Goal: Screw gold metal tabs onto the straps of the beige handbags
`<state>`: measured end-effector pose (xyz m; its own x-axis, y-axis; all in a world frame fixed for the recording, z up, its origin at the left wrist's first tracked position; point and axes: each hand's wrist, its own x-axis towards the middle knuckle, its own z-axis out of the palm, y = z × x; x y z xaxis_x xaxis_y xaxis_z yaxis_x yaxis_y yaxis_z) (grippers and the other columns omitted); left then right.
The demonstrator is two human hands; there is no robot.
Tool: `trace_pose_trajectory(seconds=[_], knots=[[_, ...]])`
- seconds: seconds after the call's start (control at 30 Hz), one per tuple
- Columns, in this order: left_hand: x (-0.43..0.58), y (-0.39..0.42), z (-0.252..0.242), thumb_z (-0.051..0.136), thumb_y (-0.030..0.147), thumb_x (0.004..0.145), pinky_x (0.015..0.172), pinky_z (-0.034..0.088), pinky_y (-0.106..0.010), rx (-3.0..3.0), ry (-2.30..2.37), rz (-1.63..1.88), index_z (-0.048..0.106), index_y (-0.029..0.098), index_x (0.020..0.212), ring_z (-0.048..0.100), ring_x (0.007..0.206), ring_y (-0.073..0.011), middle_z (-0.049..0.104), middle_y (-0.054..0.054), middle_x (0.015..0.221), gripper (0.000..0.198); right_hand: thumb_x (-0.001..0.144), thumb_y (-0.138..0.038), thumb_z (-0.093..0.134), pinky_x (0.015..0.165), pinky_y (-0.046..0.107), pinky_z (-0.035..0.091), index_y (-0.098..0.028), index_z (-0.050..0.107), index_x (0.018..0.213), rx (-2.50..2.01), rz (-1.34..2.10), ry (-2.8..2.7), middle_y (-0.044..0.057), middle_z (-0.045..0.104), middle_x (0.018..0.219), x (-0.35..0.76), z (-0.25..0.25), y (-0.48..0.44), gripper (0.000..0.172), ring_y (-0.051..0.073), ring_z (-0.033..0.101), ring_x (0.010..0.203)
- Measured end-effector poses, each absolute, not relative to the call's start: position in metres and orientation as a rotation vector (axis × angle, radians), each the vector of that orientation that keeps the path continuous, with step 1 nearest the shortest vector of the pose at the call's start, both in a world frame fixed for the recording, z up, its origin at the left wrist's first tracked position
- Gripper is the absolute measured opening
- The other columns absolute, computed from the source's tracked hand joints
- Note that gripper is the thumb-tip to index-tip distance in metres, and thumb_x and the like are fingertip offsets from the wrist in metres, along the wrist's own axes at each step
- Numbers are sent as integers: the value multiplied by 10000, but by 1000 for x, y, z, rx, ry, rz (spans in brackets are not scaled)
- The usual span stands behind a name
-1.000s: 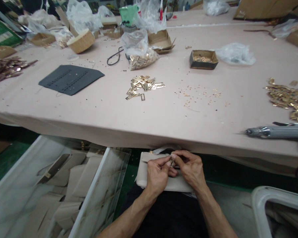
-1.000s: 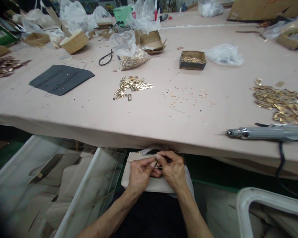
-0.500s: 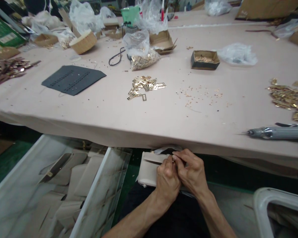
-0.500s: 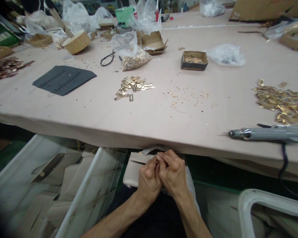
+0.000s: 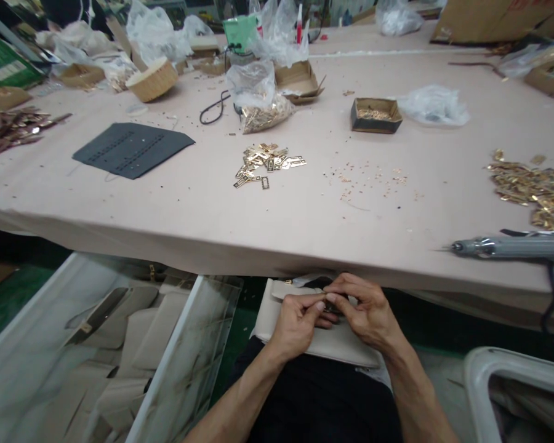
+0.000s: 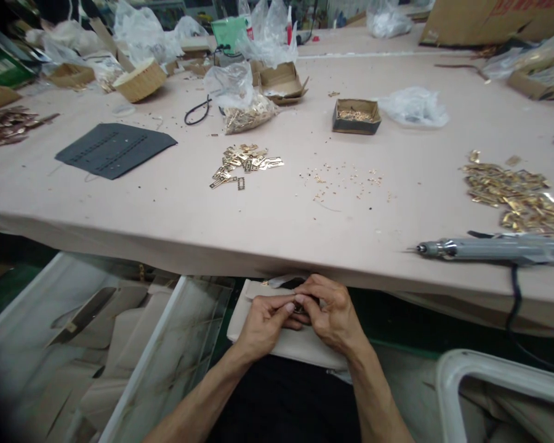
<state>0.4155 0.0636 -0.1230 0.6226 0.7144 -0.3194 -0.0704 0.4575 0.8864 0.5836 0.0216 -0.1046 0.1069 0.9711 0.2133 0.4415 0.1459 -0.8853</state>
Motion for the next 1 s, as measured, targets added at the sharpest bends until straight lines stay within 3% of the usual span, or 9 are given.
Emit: trace_pose_trajectory(seconds=[0.17,0.4,0.63,0.83,0.93,1.0], knots=[[415,63,-124,784,454,810,593,619,-247,885,771,588,791,64,1030,743,601,-192,744,-115,778,447,927,-304,680,672,284,511,-215,796,903,-1412,908,-1370,48,671,844,587,-106,22,148,184,640,766],[416,58,-128,853,461,731,489,593,-211,772,812,610,793,48,901,720,512,-186,749,-132,715,450,841,-344,793,619,257,471,-178,766,1027,-1068,1606,-1011,55,618,967,598,-125,23,251,152,615,738],[408,56,-125,844,412,755,483,592,-218,755,803,593,802,60,932,716,509,-183,758,-132,717,396,843,-320,798,528,234,411,-163,772,944,-1088,1585,-1107,44,615,885,595,-114,26,189,99,530,592],[413,56,-122,873,420,702,460,569,-199,713,891,664,798,46,904,707,490,-182,749,-130,699,431,921,-386,700,557,251,450,-189,746,1018,-1395,1343,-1238,45,649,870,583,-108,24,224,131,573,623],[417,55,-123,847,404,737,515,600,-215,732,901,654,795,43,953,732,543,-197,753,-130,730,424,952,-354,651,599,252,452,-186,747,962,-1472,1171,-1346,37,628,837,583,-104,23,194,141,591,672],[417,54,-124,828,389,758,577,627,-238,732,862,619,791,50,996,753,601,-214,759,-128,766,416,955,-353,643,568,242,439,-183,746,959,-1417,1237,-1303,31,615,832,586,-106,23,199,129,573,646]])
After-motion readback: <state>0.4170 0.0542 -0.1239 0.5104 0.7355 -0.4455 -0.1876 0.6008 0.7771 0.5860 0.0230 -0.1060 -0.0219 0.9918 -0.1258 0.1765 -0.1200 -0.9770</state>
